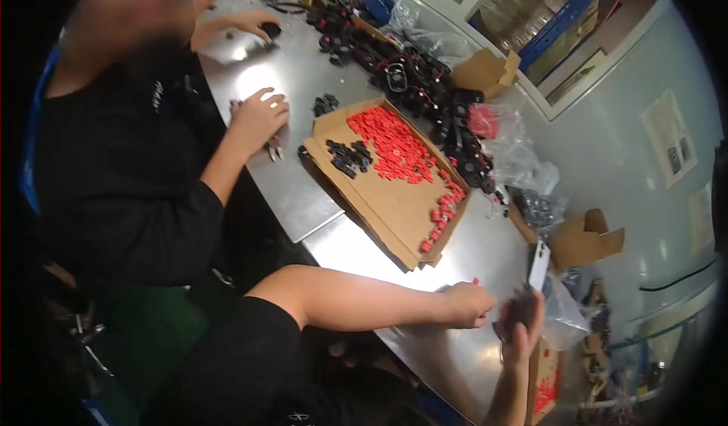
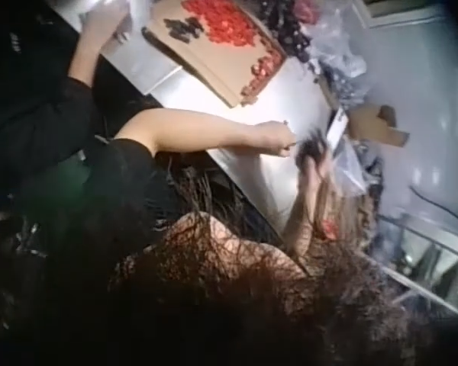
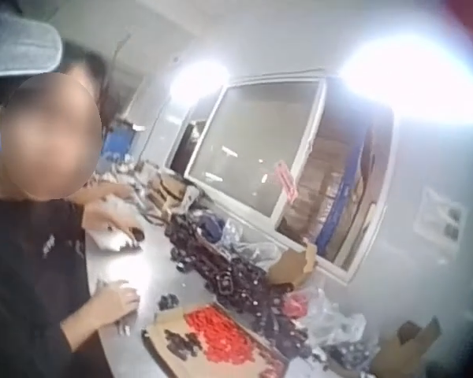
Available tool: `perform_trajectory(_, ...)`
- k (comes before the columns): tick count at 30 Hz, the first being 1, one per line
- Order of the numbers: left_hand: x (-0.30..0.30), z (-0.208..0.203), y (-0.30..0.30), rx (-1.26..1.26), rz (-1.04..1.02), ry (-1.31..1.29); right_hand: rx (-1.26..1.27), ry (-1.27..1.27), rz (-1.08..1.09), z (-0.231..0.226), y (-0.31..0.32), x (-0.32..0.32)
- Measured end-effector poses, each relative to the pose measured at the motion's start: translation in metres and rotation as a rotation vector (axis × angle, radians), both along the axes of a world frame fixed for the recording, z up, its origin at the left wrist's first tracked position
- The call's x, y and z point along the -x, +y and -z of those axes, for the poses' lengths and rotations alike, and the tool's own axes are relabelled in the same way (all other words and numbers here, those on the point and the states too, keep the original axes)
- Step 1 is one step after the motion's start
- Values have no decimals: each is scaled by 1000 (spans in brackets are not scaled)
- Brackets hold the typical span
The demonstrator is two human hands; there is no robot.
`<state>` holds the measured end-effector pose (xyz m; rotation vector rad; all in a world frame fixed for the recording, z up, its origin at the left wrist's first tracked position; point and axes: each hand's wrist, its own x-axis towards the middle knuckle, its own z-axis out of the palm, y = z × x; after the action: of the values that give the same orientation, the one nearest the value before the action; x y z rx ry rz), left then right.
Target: Assembling the internal and external casing components of a computer mouse.
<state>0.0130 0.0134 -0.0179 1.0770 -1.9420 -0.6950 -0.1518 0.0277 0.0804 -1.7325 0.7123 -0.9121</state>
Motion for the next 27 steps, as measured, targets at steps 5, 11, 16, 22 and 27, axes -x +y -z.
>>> perform_trajectory(5,-4,-4,8,-8,34,-50,95,707,-311,-28,-63,-174)
perform_trajectory(11,16,25,-5,234,18,71,511,517,42,-23,-183,-317)
perform_trajectory(16,38,44,-18,254,13,167,814,631,313,2,-265,-298)
perform_trajectory(22,36,54,-23,319,-8,175,751,792,403,81,-280,-288)
perform_trajectory(27,6,15,-13,198,129,-18,773,243,647,63,-299,-267)
